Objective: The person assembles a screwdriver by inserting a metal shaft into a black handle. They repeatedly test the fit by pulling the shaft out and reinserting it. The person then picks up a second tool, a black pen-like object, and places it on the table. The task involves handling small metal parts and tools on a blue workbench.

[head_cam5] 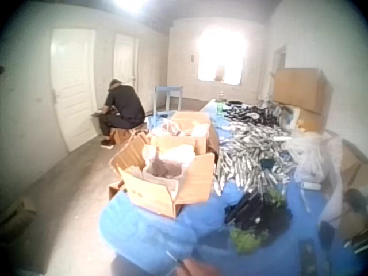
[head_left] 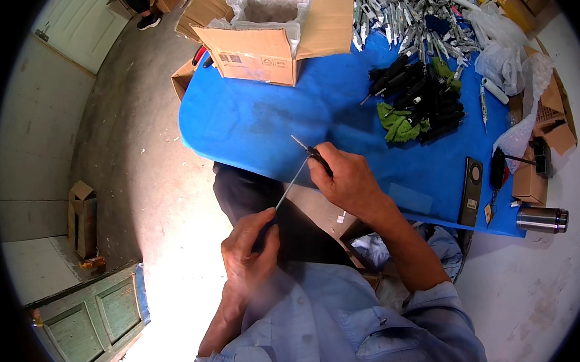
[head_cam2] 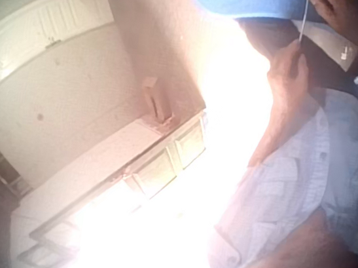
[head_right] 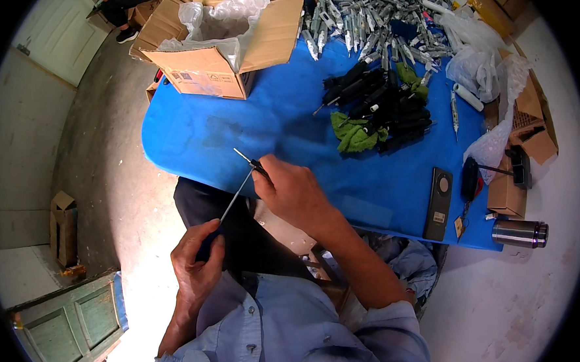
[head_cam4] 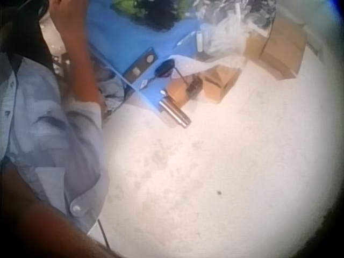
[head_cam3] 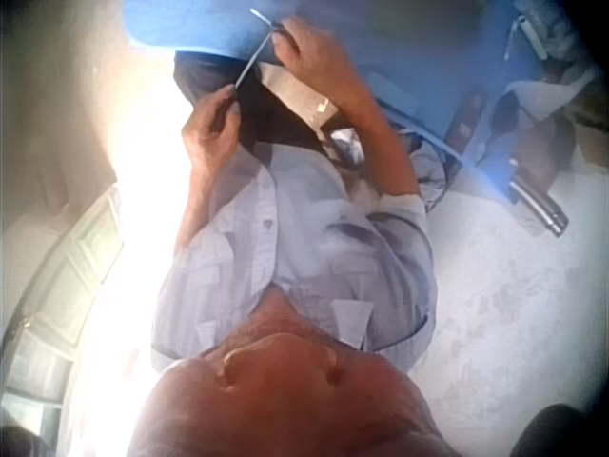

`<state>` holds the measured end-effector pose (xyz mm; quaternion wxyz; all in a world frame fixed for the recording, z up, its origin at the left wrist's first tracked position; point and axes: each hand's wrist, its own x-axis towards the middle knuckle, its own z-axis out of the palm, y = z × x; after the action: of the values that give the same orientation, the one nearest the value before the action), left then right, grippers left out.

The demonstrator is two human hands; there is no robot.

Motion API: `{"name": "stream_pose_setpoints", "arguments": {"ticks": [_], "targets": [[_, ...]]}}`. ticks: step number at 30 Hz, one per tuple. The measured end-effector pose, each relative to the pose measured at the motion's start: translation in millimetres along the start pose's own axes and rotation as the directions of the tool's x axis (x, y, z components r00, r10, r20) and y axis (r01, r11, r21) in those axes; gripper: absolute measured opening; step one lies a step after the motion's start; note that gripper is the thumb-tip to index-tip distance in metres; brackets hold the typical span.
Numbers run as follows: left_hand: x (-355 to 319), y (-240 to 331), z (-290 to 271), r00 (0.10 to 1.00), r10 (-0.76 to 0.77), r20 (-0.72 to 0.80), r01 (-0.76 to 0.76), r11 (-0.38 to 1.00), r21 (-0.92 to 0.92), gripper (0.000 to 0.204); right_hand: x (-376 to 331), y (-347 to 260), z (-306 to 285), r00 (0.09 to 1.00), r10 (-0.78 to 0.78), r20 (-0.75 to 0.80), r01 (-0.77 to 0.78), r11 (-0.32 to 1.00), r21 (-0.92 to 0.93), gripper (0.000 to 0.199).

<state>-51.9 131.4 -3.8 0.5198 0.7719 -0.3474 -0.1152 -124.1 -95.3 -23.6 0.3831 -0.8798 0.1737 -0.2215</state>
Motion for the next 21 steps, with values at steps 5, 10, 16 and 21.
{"name": "stream_pose_setpoints", "arguments": {"ticks": [5,10,16,21], "targets": [[2.9,0.5,-0.5,0.989,0.148,-0.003,-0.146,0.981,0.127,0.032,-1.2,-1.1,-0.1,1.0,-0.007,-0.002,0.007,1.0,-0.002,0.019],[2.7,3.1,0.9,0.983,0.185,-0.016,-0.179,0.967,0.182,0.033,-1.3,4.4,2.0,1.0,0.02,-0.015,-0.02,0.999,0.035,0.019],[0.0,3.4,0.2,0.989,0.148,0.003,-0.146,0.975,0.165,0.038,-1.0,3.7,1.6,1.0,0.019,-0.017,-0.019,0.999,0.047,0.02],[-0.4,4.0,-0.1,0.989,0.15,0.013,-0.15,0.974,0.169,0.038,-0.6,4.3,1.6,1.0,0.016,-0.026,-0.015,0.998,0.056,0.02]]}}
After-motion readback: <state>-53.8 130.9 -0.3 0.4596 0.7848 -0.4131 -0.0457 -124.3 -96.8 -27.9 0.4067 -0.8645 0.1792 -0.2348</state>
